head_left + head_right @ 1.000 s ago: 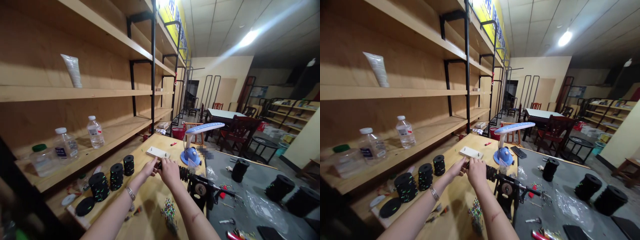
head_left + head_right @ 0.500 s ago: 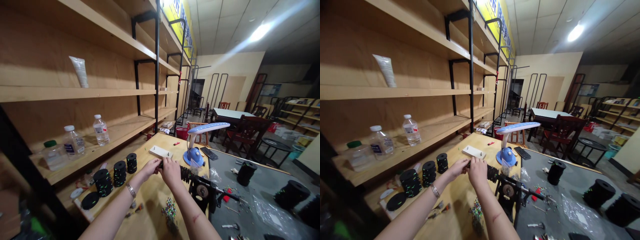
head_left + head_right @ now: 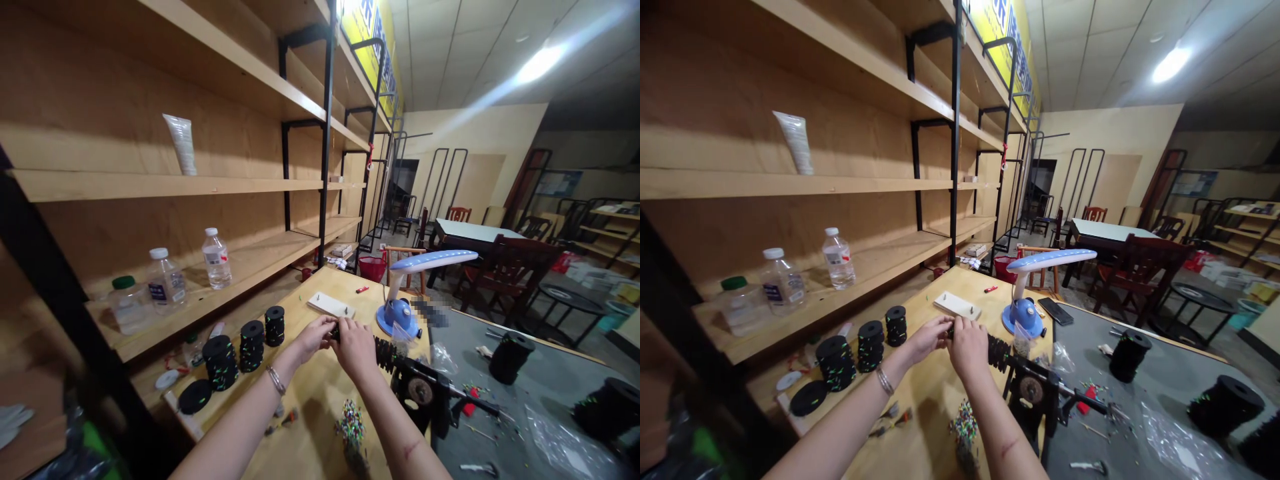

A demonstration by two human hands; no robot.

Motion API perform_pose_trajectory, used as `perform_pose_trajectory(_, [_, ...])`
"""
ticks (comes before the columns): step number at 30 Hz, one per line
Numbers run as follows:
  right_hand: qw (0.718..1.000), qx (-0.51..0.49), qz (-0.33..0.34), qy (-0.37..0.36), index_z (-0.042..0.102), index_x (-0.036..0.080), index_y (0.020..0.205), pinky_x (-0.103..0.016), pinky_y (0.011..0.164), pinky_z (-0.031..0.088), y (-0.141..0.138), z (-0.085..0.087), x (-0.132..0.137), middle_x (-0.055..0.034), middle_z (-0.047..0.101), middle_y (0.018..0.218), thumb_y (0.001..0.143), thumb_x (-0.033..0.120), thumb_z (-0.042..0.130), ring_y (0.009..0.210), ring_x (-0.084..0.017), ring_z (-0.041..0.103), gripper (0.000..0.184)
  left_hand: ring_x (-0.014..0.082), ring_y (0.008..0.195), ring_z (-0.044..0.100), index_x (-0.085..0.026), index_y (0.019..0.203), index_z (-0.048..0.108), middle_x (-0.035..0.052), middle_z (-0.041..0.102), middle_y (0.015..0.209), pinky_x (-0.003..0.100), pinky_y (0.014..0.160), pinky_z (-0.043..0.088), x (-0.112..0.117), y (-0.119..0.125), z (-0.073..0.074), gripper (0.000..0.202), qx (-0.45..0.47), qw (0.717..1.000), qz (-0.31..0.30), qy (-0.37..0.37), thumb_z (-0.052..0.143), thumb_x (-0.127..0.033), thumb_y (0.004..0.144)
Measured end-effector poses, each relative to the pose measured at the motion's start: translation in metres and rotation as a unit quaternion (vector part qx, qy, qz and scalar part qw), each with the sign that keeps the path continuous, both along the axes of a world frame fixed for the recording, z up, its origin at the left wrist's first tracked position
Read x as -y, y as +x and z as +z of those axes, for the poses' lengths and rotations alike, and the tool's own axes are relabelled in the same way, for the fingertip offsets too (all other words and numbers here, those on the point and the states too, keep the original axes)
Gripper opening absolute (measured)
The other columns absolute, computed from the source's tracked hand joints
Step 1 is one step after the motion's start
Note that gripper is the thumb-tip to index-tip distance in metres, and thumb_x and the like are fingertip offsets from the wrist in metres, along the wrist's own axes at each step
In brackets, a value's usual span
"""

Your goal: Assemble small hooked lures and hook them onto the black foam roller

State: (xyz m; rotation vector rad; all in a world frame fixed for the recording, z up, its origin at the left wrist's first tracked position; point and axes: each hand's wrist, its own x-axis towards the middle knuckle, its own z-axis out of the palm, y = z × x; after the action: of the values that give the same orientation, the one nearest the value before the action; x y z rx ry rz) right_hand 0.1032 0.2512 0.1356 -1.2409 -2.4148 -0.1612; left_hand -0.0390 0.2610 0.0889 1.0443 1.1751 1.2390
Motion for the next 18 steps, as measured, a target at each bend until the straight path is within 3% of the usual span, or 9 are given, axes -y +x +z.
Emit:
perform_pose_trajectory(4, [1.0, -0.006, 0.007, 0.009, 0.058, 0.018, 0.115, -0.041, 0.083, 0.045, -0.002, 0.001, 0.0, -0.0131, 0.069, 0.111, 0.082, 0.031, 0.067, 0.099, -0.03, 0.062, 0.036, 0.0072, 0.047, 0.04, -0.017, 0.076, 0.053, -0.0054, 0.047, 0.058, 0.021, 0.048, 0.027, -0.009, 0.002, -0.003, 0.046, -0.046, 0.998, 0.029, -0.014, 0.058, -0.063, 0.073])
perform_pose_trajectory(9, [0.999, -0.028, 0.016, 0.04, 0.053, 0.014, 0.128, -0.045, 0.103, 0.037, 0.015, 0.011, 0.016, -0.016, 0.057, 0.133, 0.085, 0.024, 0.063, 0.122, -0.032, 0.049, 0.045, 0.0099, 0.044, 0.036, -0.019, 0.071, 0.048, -0.0056, 0.042, 0.054, 0.024, 0.047, 0.024, -0.013, -0.008, -0.009, 0.053, -0.144, 0.987, 0.066, -0.03, 0.035, -0.069, 0.081])
perform_pose_trajectory(13, [0.984, -0.121, 0.028, 0.127, 0.057, 0.016, 0.121, -0.047, 0.099, 0.04, 0.059, 0.016, 0.037, -0.0147, 0.065, 0.12, 0.092, 0.027, 0.05, 0.114, -0.03, 0.054, 0.032, 0.0156, 0.057, 0.047, -0.02, 0.066, 0.05, -0.0028, 0.047, 0.058, 0.026, 0.055, 0.031, 0.012, -0.018, -0.029, 0.038, -0.265, 0.962, 0.065, -0.009, 0.052, -0.056, 0.079])
perform_pose_trajectory(18, [0.963, -0.184, -0.028, 0.195, 0.059, 0.018, 0.116, -0.045, 0.089, 0.048, 0.116, -0.004, 0.049, -0.0129, 0.069, 0.108, 0.093, 0.037, 0.048, 0.101, -0.028, 0.061, 0.032, 0.0216, 0.075, 0.056, -0.019, 0.068, 0.056, 0.0018, 0.06, 0.074, 0.03, 0.07, 0.04, 0.058, -0.011, -0.067, 0.012, -0.404, 0.914, 0.029, -0.006, 0.067, -0.025, 0.068])
